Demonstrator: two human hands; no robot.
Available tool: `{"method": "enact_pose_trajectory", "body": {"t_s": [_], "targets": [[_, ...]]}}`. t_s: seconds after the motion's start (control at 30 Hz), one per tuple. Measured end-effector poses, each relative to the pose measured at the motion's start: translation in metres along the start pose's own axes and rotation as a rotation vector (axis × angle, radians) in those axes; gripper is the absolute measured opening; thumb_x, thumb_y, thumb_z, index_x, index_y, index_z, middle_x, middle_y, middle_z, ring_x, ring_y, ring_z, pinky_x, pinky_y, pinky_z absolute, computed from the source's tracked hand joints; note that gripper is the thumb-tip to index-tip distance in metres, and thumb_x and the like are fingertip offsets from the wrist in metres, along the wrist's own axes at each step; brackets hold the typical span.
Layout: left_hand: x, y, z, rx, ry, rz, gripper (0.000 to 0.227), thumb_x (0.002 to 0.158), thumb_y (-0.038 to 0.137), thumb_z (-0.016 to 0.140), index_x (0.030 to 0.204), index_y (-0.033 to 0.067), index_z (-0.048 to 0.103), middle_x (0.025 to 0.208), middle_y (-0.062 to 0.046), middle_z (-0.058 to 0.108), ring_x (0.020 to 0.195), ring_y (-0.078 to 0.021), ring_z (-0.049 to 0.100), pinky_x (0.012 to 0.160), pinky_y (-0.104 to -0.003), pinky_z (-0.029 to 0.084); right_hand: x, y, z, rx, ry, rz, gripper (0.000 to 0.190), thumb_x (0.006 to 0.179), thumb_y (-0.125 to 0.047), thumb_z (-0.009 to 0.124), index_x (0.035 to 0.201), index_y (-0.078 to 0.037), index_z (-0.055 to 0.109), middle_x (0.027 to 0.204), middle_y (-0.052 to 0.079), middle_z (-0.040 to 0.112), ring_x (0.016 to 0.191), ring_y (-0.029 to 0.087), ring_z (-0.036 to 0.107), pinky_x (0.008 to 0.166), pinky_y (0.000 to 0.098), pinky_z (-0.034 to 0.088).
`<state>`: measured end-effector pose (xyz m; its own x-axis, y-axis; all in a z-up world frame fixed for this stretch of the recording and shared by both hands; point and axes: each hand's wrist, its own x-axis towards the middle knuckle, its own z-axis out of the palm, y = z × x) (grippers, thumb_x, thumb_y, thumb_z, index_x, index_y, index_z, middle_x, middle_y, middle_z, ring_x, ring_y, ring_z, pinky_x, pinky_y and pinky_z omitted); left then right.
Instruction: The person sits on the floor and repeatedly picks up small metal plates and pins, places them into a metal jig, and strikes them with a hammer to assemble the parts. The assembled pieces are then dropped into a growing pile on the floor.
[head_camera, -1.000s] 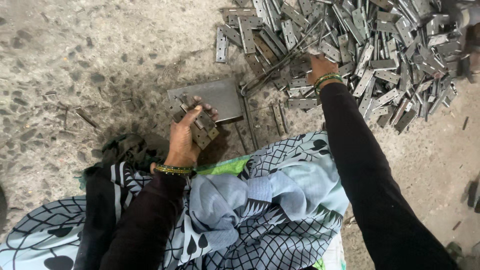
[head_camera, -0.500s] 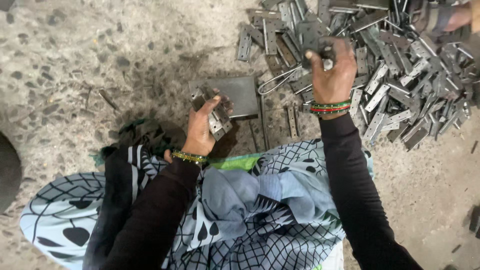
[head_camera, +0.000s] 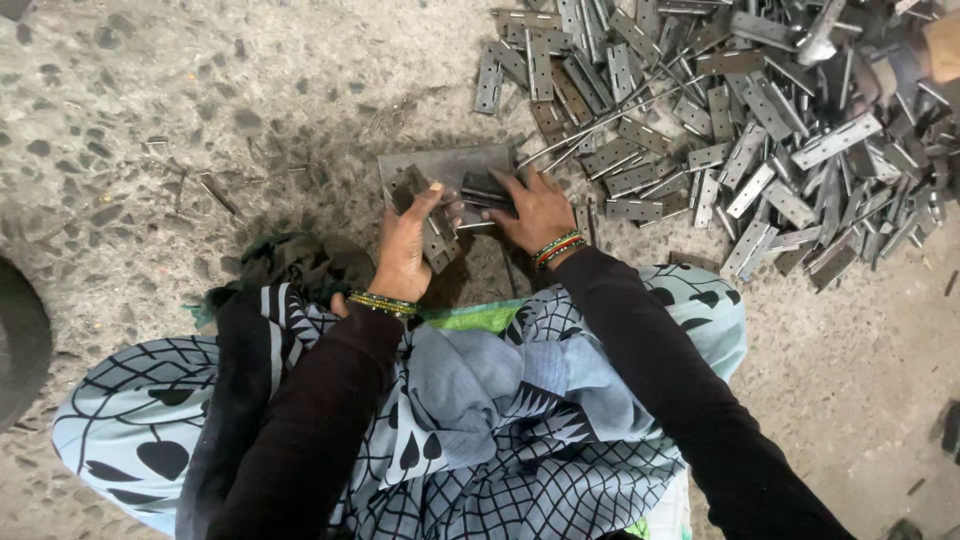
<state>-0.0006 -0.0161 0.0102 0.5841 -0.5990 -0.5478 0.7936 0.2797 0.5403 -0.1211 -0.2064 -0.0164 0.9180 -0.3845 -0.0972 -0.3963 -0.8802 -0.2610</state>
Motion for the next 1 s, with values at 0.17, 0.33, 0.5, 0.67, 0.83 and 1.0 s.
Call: {"method": "enact_pose_trajectory", "body": {"t_s": [0.17, 0.33, 0.5, 0.67, 0.83, 1.0], "targets": [[-0.006, -0.003, 0.002, 0.098, 0.024, -0.014, 0.032, 0.086, 0.019, 0.082, 0.110, 0.0068, 0.065, 0.097, -0.007, 0.072, 0.082, -0.0203, 0.072, 0.069, -0.036, 0.059, 0.003, 0.006, 0.004, 0.125, -0.034, 0.242, 0.046, 0.091, -0.046, 0.074, 0.127, -0.018, 0.069, 0.110, 0.016, 0.075, 0.098, 0.034, 0.072, 0.087, 0.0479, 0.056], [-0.007, -0.003, 0.002, 0.191, 0.080, -0.038, 0.051, 0.081, 0.034, 0.082, 0.123, 0.0149, 0.060, 0.112, 0.001, 0.070, 0.100, -0.0141, 0.070, 0.078, -0.034, 0.062, 0.004, -0.024, -0.017, 0.159, 0.069, 0.245, 0.047, 0.096, -0.040, 0.068, 0.132, -0.008, 0.066, 0.100, 0.020, 0.076, 0.090, 0.032, 0.074, 0.084, 0.0454, 0.059], [-0.005, -0.004, -0.004, 0.092, -0.031, -0.033, 0.051, 0.089, 0.033, 0.085, 0.126, 0.0044, 0.063, 0.110, -0.007, 0.069, 0.097, -0.0214, 0.068, 0.077, -0.040, 0.057, -0.027, -0.068, -0.030, 0.389, 0.063, -0.316, 0.044, 0.102, -0.042, 0.065, 0.126, -0.005, 0.069, 0.118, 0.021, 0.074, 0.097, 0.031, 0.072, 0.085, 0.0436, 0.058], [-0.006, 0.006, -0.001, 0.080, 0.086, -0.120, 0.028, 0.086, 0.014, 0.073, 0.110, 0.0005, 0.072, 0.102, -0.013, 0.076, 0.087, -0.0250, 0.073, 0.074, -0.041, 0.062, 0.010, 0.033, -0.048, 0.373, -0.165, 0.114, 0.039, 0.099, -0.047, 0.059, 0.125, -0.020, 0.072, 0.101, 0.009, 0.076, 0.075, 0.019, 0.076, 0.069, 0.0354, 0.063], [-0.014, 0.008, 0.010, 0.101, 0.014, -0.103, 0.028, 0.086, 0.013, 0.071, 0.110, -0.0008, 0.071, 0.104, -0.011, 0.078, 0.092, -0.0210, 0.077, 0.076, -0.037, 0.063, 0.037, 0.230, -0.042, -0.301, 0.074, 0.871, 0.076, 0.086, -0.050, 0.074, 0.139, -0.002, 0.048, 0.143, 0.025, 0.048, 0.131, 0.040, 0.046, 0.099, 0.0540, 0.046], [-0.010, 0.011, 0.011, 0.085, 0.052, -0.169, 0.028, 0.086, 0.016, 0.073, 0.111, 0.0026, 0.068, 0.101, -0.010, 0.077, 0.089, -0.0196, 0.077, 0.075, -0.036, 0.063, 0.029, 0.332, 0.001, -0.274, 0.061, 1.041, 0.075, 0.085, -0.046, 0.075, 0.136, 0.003, 0.051, 0.133, 0.026, 0.059, 0.122, 0.041, 0.060, 0.098, 0.0493, 0.051]]}}
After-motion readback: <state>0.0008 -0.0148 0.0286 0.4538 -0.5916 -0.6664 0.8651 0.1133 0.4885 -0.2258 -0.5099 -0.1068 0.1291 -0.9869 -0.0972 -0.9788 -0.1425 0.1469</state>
